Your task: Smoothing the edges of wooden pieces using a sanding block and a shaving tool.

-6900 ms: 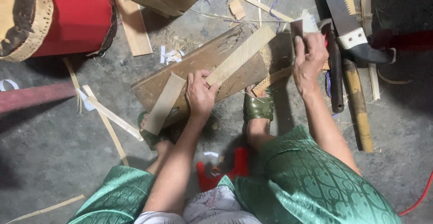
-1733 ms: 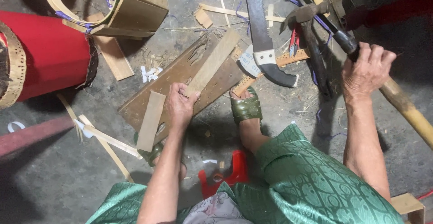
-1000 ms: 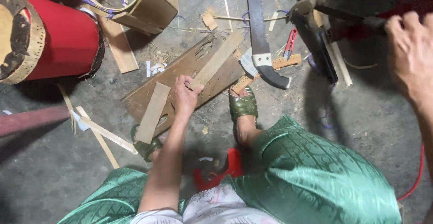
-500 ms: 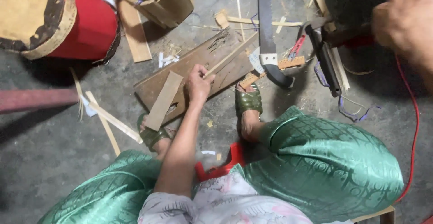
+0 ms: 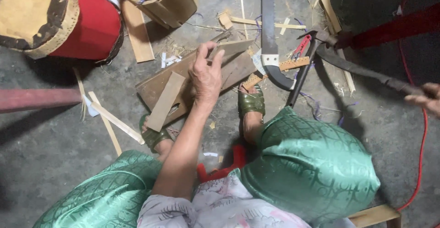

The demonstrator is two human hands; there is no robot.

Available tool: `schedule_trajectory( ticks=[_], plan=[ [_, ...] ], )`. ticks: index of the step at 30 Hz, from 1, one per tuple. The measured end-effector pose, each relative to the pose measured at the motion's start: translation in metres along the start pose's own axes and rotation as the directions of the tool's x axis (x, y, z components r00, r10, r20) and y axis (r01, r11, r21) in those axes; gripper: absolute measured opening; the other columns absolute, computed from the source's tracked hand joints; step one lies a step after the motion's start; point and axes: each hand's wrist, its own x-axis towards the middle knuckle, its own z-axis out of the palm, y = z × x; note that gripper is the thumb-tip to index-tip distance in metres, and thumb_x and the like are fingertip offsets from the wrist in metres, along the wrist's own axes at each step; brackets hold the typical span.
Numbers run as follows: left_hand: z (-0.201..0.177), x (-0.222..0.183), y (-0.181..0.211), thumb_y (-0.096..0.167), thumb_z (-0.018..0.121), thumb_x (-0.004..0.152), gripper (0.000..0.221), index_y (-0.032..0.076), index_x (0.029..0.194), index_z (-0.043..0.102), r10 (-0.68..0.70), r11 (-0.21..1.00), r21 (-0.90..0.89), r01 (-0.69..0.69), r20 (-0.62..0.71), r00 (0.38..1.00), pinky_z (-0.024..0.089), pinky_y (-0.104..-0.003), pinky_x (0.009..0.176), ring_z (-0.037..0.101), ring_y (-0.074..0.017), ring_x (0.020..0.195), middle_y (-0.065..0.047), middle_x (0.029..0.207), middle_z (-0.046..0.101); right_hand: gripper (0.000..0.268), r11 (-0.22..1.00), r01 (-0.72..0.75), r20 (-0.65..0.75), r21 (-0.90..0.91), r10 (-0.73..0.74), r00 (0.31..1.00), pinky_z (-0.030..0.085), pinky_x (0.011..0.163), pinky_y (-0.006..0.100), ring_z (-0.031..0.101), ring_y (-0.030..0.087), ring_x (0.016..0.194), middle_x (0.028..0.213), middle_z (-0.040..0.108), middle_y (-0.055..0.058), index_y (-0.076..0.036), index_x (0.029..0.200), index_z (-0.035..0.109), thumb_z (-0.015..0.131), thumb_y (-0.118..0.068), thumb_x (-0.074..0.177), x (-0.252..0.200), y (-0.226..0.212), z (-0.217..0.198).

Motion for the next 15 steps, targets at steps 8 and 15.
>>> schedule_trajectory(
  ticks=[8, 15],
  plan=[
    [0.007, 0.013, 0.021, 0.004, 0.071, 0.101, 0.017, 0.009, 0.117, 0.068, 0.269, 0.955, 0.125, -0.270, 0.024, 0.963, 0.045, -0.019, 0.043, 0.054, -0.0095, 0.062, -0.008, 0.099, 0.066, 0.045, 0.720, 0.054, 0.042, -0.691, -0.034, 0.999, 0.056, 0.066, 0.046, 0.079, 0.036, 0.092, 0.099, 0.080, 0.009, -0.022, 0.111, 0.059, 0.051, -0.065, 0.104, -0.162, -0.263, -0.034],
    [0.014, 0.018, 0.022, 0.008, 0.073, 0.099, 0.019, 0.009, 0.118, 0.070, 0.259, 0.958, 0.123, -0.260, 0.025, 0.966, 0.053, -0.029, 0.058, 0.062, -0.0164, 0.074, -0.008, 0.101, 0.068, 0.060, 0.768, 0.150, 0.150, -0.622, -0.071, 0.986, 0.057, 0.079, 0.033, 0.080, 0.023, 0.091, 0.101, 0.084, 0.006, -0.032, 0.140, 0.067, 0.070, -0.053, 0.083, -0.023, -0.163, -0.054]
  ],
)
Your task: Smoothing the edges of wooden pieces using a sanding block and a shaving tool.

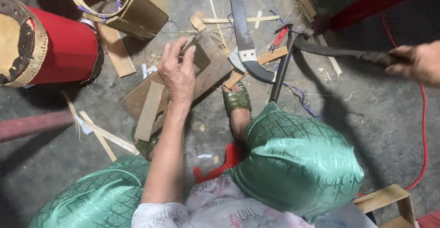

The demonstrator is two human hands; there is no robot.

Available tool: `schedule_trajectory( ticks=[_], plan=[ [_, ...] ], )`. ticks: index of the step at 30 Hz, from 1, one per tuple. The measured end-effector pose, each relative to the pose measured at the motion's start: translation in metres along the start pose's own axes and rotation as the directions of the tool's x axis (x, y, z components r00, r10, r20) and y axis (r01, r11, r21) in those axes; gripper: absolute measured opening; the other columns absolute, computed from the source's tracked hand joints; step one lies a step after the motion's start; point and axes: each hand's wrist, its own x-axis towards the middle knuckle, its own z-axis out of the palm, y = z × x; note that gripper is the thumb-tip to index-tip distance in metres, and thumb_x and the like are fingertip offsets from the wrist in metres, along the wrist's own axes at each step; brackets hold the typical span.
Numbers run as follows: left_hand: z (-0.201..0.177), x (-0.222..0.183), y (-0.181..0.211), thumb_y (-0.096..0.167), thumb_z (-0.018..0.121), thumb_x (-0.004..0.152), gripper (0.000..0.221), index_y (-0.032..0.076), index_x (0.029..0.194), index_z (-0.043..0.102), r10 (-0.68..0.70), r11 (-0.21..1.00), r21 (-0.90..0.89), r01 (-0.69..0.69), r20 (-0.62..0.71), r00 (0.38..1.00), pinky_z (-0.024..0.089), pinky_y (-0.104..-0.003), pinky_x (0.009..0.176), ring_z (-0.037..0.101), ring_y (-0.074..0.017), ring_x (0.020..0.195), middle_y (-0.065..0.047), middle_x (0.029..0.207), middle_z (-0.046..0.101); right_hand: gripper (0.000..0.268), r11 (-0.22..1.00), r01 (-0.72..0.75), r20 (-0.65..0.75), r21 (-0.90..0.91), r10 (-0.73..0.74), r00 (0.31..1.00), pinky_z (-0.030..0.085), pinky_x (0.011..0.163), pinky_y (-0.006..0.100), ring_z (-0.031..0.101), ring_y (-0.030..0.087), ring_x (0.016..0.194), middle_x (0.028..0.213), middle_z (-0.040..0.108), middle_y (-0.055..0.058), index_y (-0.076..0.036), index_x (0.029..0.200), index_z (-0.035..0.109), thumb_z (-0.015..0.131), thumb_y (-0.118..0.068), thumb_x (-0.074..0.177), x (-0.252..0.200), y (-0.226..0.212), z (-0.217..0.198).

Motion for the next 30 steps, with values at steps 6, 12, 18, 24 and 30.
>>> schedule_trajectory(
  ticks=[6, 12, 18, 24, 30],
  plan=[
    [-0.003, 0.006, -0.002, 0.009, 0.073, 0.098, 0.020, 0.015, 0.118, 0.071, -0.085, 0.994, -0.066, 0.084, -0.006, 0.996, 0.056, -0.032, 0.072, 0.069, -0.0190, 0.087, -0.004, 0.098, 0.067, 0.065, 0.785, -0.156, 0.293, 0.600, -0.035, 0.955, 0.043, 0.097, 0.045, 0.066, 0.039, 0.111, 0.119, 0.076, 0.027, -0.003, 0.139, 0.073, 0.084, -0.018, 0.076, 0.104, 0.086, 0.062],
    [-0.003, 0.012, -0.004, 0.007, 0.074, 0.097, 0.021, 0.015, 0.116, 0.072, -0.105, 0.985, -0.140, 0.103, -0.006, 0.994, 0.055, -0.036, 0.080, 0.069, -0.0197, 0.087, -0.003, 0.089, 0.063, 0.061, 0.545, -0.212, 0.240, 0.811, 0.020, 0.971, 0.040, 0.067, 0.035, 0.058, 0.031, 0.087, 0.109, 0.063, 0.025, 0.001, 0.141, 0.064, 0.078, -0.017, 0.084, -0.012, 0.067, 0.124],
    [0.008, 0.008, -0.011, 0.008, 0.075, 0.097, 0.020, 0.016, 0.116, 0.073, -0.084, 0.986, -0.144, 0.078, -0.036, 0.996, 0.055, -0.034, 0.082, 0.069, -0.0183, 0.087, -0.003, 0.089, 0.064, 0.058, 0.220, -0.231, 0.205, 0.948, 0.133, 0.970, 0.036, 0.037, 0.026, 0.050, 0.026, 0.063, 0.099, 0.050, 0.025, 0.008, 0.143, 0.055, 0.072, -0.014, 0.092, -0.133, -0.020, 0.120],
    [0.016, 0.002, -0.007, 0.008, 0.074, 0.097, 0.021, 0.017, 0.117, 0.073, -0.056, 0.990, -0.128, 0.055, -0.010, 0.998, 0.056, -0.033, 0.082, 0.069, -0.0169, 0.087, -0.002, 0.090, 0.065, 0.048, 0.100, -0.190, 0.178, 0.977, 0.119, 0.977, 0.051, 0.051, 0.045, 0.061, 0.034, 0.067, 0.088, 0.057, 0.025, 0.000, 0.132, 0.064, 0.077, -0.006, 0.087, -0.136, -0.186, 0.039],
    [0.010, 0.009, 0.011, 0.006, 0.076, 0.095, 0.027, 0.014, 0.121, 0.069, -0.097, 0.986, -0.135, 0.099, 0.023, 0.995, 0.060, -0.038, 0.085, 0.071, -0.0223, 0.093, -0.007, 0.096, 0.070, 0.036, 0.045, 0.026, -0.027, 0.999, 0.038, 0.999, 0.049, 0.065, 0.043, 0.060, 0.029, 0.074, 0.086, 0.063, 0.020, -0.004, 0.123, 0.063, 0.073, -0.015, 0.091, -0.078, -0.296, 0.025]
  ],
)
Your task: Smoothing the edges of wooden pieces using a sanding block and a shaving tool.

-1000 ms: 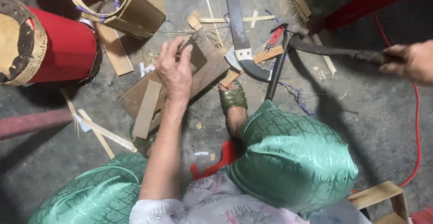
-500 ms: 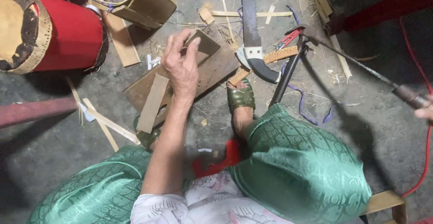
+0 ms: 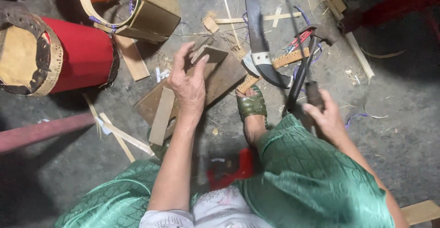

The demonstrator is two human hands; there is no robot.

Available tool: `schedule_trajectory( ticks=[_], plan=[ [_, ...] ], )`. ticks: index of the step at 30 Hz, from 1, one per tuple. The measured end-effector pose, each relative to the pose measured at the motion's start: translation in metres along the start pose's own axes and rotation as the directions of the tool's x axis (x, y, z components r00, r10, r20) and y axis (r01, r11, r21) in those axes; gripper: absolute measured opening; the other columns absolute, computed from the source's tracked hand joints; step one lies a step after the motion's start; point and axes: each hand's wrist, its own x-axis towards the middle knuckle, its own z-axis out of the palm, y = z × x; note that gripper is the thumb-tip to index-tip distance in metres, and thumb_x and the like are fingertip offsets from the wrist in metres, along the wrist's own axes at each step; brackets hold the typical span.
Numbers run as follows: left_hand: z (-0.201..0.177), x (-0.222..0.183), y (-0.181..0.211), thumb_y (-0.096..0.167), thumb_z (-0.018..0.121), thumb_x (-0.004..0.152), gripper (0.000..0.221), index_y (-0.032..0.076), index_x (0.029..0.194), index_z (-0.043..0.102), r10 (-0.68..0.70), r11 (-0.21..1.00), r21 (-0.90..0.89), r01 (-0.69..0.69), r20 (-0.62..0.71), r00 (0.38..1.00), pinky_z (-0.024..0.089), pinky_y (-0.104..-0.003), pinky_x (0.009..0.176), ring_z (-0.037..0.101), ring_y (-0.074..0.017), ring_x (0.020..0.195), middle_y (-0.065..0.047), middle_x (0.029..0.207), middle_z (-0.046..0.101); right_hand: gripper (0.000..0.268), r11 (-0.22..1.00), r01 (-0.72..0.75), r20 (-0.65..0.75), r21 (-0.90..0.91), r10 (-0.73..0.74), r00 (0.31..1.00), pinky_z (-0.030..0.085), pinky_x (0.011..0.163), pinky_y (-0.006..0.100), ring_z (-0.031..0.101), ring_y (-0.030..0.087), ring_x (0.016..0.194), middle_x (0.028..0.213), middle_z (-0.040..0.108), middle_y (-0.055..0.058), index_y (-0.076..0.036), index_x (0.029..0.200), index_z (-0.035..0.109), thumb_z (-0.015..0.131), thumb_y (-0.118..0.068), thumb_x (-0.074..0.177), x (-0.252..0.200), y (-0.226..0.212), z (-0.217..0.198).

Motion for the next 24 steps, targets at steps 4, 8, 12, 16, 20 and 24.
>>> schedule_trajectory(
  ticks=[4, 8, 12, 16, 20, 24],
  plan=[
    [0.002, -0.001, -0.016, 0.008, 0.081, 0.092, 0.018, 0.013, 0.106, 0.072, -0.045, 0.997, 0.063, 0.042, 0.044, 0.998, 0.061, -0.034, 0.081, 0.073, -0.0188, 0.088, -0.002, 0.090, 0.070, 0.020, 0.998, 0.006, 0.146, 0.063, -0.015, 0.989, 0.048, 0.060, 0.032, 0.056, 0.016, 0.059, 0.062, 0.065, 0.006, -0.014, 0.105, 0.066, 0.057, -0.032, 0.107, 0.019, 0.008, 0.050],
    [0.004, 0.001, -0.018, 0.010, 0.081, 0.092, 0.017, 0.012, 0.106, 0.072, -0.037, 0.996, 0.086, 0.028, 0.109, 0.993, 0.060, -0.037, 0.080, 0.074, -0.0218, 0.088, -0.005, 0.091, 0.071, 0.019, 0.993, -0.054, 0.235, 0.109, 0.027, 0.972, 0.053, 0.057, 0.031, 0.063, 0.017, 0.053, 0.058, 0.065, 0.006, -0.015, 0.097, 0.066, 0.063, -0.033, 0.104, 0.020, -0.047, 0.067],
    [0.008, 0.005, -0.016, 0.013, 0.081, 0.091, 0.014, 0.013, 0.103, 0.073, -0.071, 0.996, 0.064, 0.063, 0.125, 0.990, 0.061, -0.037, 0.080, 0.074, -0.0200, 0.086, -0.003, 0.089, 0.073, 0.027, 0.998, -0.059, 0.298, -0.002, 0.057, 0.953, 0.053, 0.053, 0.030, 0.063, 0.019, 0.043, 0.047, 0.063, 0.003, -0.020, 0.086, 0.067, 0.064, -0.044, 0.099, 0.031, -0.039, 0.086],
    [0.015, 0.007, -0.023, 0.014, 0.082, 0.091, 0.012, 0.015, 0.100, 0.075, -0.063, 0.996, 0.068, 0.055, 0.122, 0.991, 0.060, -0.035, 0.079, 0.073, -0.0191, 0.086, -0.001, 0.089, 0.073, 0.034, 0.998, 0.007, 0.297, -0.068, 0.013, 0.955, 0.053, 0.059, 0.031, 0.063, 0.019, 0.045, 0.043, 0.061, -0.001, -0.022, 0.076, 0.065, 0.065, -0.049, 0.096, 0.030, -0.059, 0.090],
    [0.015, 0.014, -0.017, 0.011, 0.079, 0.094, 0.009, 0.011, 0.100, 0.073, -0.037, 0.998, 0.050, 0.031, 0.140, 0.989, 0.058, -0.037, 0.074, 0.071, -0.0220, 0.081, -0.005, 0.087, 0.071, 0.039, 0.998, -0.010, 0.310, -0.064, 0.030, 0.950, 0.051, 0.057, 0.032, 0.057, 0.021, 0.041, 0.037, 0.054, 0.002, -0.019, 0.071, 0.061, 0.064, -0.049, 0.096, 0.029, -0.087, 0.088],
    [0.014, 0.016, -0.019, 0.012, 0.079, 0.094, 0.008, 0.011, 0.098, 0.072, -0.035, 0.996, 0.082, 0.022, 0.154, 0.988, 0.057, -0.037, 0.071, 0.071, -0.0233, 0.080, -0.005, 0.085, 0.070, 0.038, 0.999, -0.010, 0.356, -0.037, 0.022, 0.934, 0.051, 0.056, 0.029, 0.055, 0.020, 0.040, 0.037, 0.054, 0.003, -0.018, 0.070, 0.060, 0.063, -0.043, 0.098, 0.032, -0.097, 0.088]
  ],
)
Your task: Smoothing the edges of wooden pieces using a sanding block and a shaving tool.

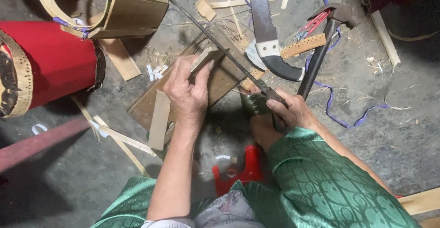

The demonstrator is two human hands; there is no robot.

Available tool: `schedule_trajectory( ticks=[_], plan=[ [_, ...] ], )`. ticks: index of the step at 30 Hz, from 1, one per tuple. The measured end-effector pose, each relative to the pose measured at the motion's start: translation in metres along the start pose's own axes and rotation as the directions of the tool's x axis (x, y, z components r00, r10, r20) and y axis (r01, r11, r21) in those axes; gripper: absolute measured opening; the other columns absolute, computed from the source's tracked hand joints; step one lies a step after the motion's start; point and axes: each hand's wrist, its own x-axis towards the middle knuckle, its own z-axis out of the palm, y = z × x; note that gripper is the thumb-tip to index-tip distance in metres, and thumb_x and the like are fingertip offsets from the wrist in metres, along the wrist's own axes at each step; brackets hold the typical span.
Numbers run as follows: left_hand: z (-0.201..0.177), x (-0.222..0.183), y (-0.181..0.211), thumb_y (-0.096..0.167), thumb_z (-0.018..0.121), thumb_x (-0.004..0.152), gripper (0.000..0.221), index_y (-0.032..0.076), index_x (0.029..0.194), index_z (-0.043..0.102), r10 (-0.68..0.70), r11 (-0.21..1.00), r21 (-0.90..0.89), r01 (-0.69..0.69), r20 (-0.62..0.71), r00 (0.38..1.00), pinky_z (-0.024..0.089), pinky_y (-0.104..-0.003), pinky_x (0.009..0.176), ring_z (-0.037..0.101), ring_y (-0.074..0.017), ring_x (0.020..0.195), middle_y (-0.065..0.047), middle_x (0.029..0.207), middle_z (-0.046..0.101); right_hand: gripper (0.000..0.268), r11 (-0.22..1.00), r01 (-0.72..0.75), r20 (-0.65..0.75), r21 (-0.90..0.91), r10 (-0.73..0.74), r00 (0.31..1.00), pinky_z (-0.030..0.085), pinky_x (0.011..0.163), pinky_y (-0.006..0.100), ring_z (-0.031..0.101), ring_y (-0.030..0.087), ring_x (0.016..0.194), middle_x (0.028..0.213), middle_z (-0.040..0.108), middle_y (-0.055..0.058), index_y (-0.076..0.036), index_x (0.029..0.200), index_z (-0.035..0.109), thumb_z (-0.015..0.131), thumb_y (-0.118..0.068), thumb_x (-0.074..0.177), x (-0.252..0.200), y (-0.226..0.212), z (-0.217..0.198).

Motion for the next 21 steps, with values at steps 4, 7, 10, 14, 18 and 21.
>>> schedule_trajectory(
  ticks=[4, 7, 10, 14, 18, 21],
  plan=[
    [0.005, -0.001, -0.004, 0.013, 0.077, 0.095, 0.005, 0.012, 0.097, 0.073, -0.028, 0.998, -0.049, 0.028, -0.006, 1.000, 0.055, -0.032, 0.071, 0.068, -0.0187, 0.078, -0.004, 0.084, 0.071, 0.040, 0.995, -0.091, 0.043, 0.035, 0.090, 0.995, 0.050, 0.058, 0.031, 0.052, 0.021, 0.041, 0.036, 0.052, 0.006, -0.016, 0.070, 0.058, 0.060, -0.043, 0.100, 0.004, 0.000, 0.000],
    [0.002, 0.006, -0.002, 0.008, 0.075, 0.096, 0.006, 0.009, 0.100, 0.071, 0.023, 0.999, -0.045, -0.023, 0.007, 1.000, 0.055, -0.035, 0.071, 0.067, -0.0217, 0.078, -0.007, 0.084, 0.069, 0.039, 0.991, -0.120, 0.046, 0.064, 0.117, 0.992, 0.047, 0.056, 0.029, 0.055, 0.018, 0.040, 0.038, 0.052, 0.005, -0.015, 0.071, 0.058, 0.059, -0.039, 0.101, 0.007, -0.002, 0.002],
    [0.001, 0.009, -0.005, 0.010, 0.076, 0.096, 0.006, 0.010, 0.098, 0.071, 0.035, 0.999, -0.019, -0.035, 0.018, 0.999, 0.054, -0.035, 0.070, 0.067, -0.0217, 0.077, -0.005, 0.083, 0.068, 0.044, 0.983, -0.182, 0.043, 0.031, 0.180, 0.983, 0.047, 0.057, 0.032, 0.048, 0.021, 0.040, 0.037, 0.050, 0.006, -0.016, 0.069, 0.060, 0.057, -0.047, 0.101, 0.002, -0.007, 0.002],
    [0.001, 0.008, 0.000, 0.009, 0.075, 0.097, 0.005, 0.009, 0.098, 0.070, 0.034, 0.999, -0.023, -0.034, 0.006, 0.999, 0.054, -0.035, 0.070, 0.065, -0.0210, 0.076, -0.005, 0.082, 0.067, 0.044, 0.992, -0.099, 0.065, 0.073, 0.095, 0.993, 0.048, 0.055, 0.030, 0.049, 0.020, 0.038, 0.036, 0.052, 0.005, -0.015, 0.068, 0.058, 0.056, -0.043, 0.102, 0.003, 0.002, 0.003],
    [0.001, 0.008, 0.002, 0.008, 0.075, 0.097, 0.006, 0.009, 0.098, 0.070, 0.037, 0.999, -0.016, -0.037, 0.013, 0.999, 0.054, -0.035, 0.071, 0.065, -0.0218, 0.077, -0.006, 0.083, 0.066, 0.038, 0.990, -0.083, 0.064, 0.113, 0.076, 0.995, 0.049, 0.053, 0.029, 0.055, 0.019, 0.037, 0.041, 0.055, 0.006, -0.014, 0.072, 0.060, 0.058, -0.038, 0.102, 0.005, 0.007, 0.002],
    [0.004, 0.003, -0.001, 0.009, 0.076, 0.096, 0.007, 0.009, 0.097, 0.069, 0.033, 0.999, 0.000, -0.033, 0.016, 0.999, 0.054, -0.035, 0.071, 0.066, -0.0221, 0.077, -0.005, 0.083, 0.065, 0.039, 0.994, -0.061, 0.053, 0.087, 0.057, 0.997, 0.048, 0.052, 0.029, 0.053, 0.020, 0.036, 0.038, 0.054, 0.005, -0.014, 0.070, 0.060, 0.058, -0.038, 0.101, 0.000, 0.001, 0.000]
  ],
)
